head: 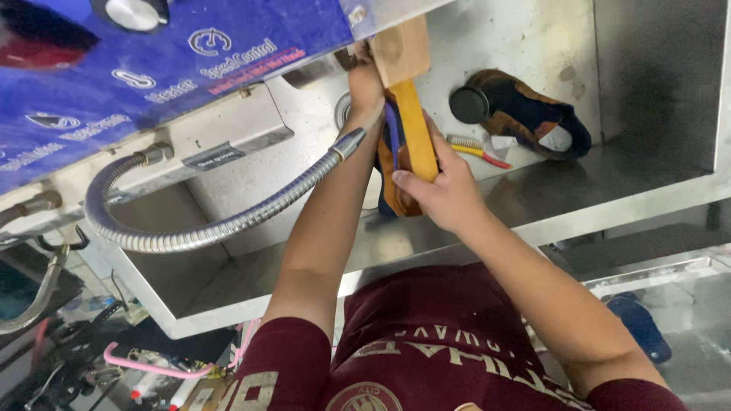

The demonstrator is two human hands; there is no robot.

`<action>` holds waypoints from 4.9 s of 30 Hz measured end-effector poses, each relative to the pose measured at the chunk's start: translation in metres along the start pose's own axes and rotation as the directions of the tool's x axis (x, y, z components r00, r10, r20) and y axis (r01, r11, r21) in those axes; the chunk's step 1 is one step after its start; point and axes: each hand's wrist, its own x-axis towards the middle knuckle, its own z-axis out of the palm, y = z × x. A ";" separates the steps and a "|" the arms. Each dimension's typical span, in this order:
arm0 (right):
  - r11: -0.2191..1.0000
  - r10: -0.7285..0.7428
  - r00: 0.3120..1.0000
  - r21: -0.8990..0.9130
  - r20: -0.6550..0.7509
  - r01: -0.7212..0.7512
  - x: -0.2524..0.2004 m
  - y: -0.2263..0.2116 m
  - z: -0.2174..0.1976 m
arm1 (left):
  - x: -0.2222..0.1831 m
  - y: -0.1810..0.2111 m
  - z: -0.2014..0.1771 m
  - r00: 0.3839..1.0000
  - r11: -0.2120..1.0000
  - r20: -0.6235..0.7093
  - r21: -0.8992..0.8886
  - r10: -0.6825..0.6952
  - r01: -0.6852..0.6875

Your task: The person washes a shoe by applying it to a rotating motorized brush in a sink and rinsing the sole and sides with a spray nozzle.

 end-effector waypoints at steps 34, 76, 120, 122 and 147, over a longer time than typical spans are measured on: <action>0.990 0.048 0.993 0.127 0.108 -0.062 0.007 -0.038 -0.015 | -0.014 -0.012 0.003 0.846 0.558 0.250 -0.658 -0.471 0.506; 0.985 0.035 0.999 -0.169 0.007 -0.034 0.057 -0.037 -0.022 | 0.043 -0.030 0.001 0.963 0.976 0.263 -0.217 0.061 -0.002; 0.983 -0.012 0.940 -0.168 0.340 0.074 -0.135 -0.106 -0.089 | -0.167 0.249 -0.177 0.869 0.119 0.390 -0.890 -0.305 0.441; 0.925 -0.165 0.930 -0.275 0.328 0.261 -0.156 -0.111 -0.089 | -0.190 0.286 -0.206 0.990 0.596 0.099 -0.791 -0.099 0.139; 0.547 -0.623 0.673 -0.392 0.399 0.739 -0.228 -0.180 -0.088 | -0.239 0.401 -0.303 0.428 0.748 0.727 -0.177 0.538 -0.639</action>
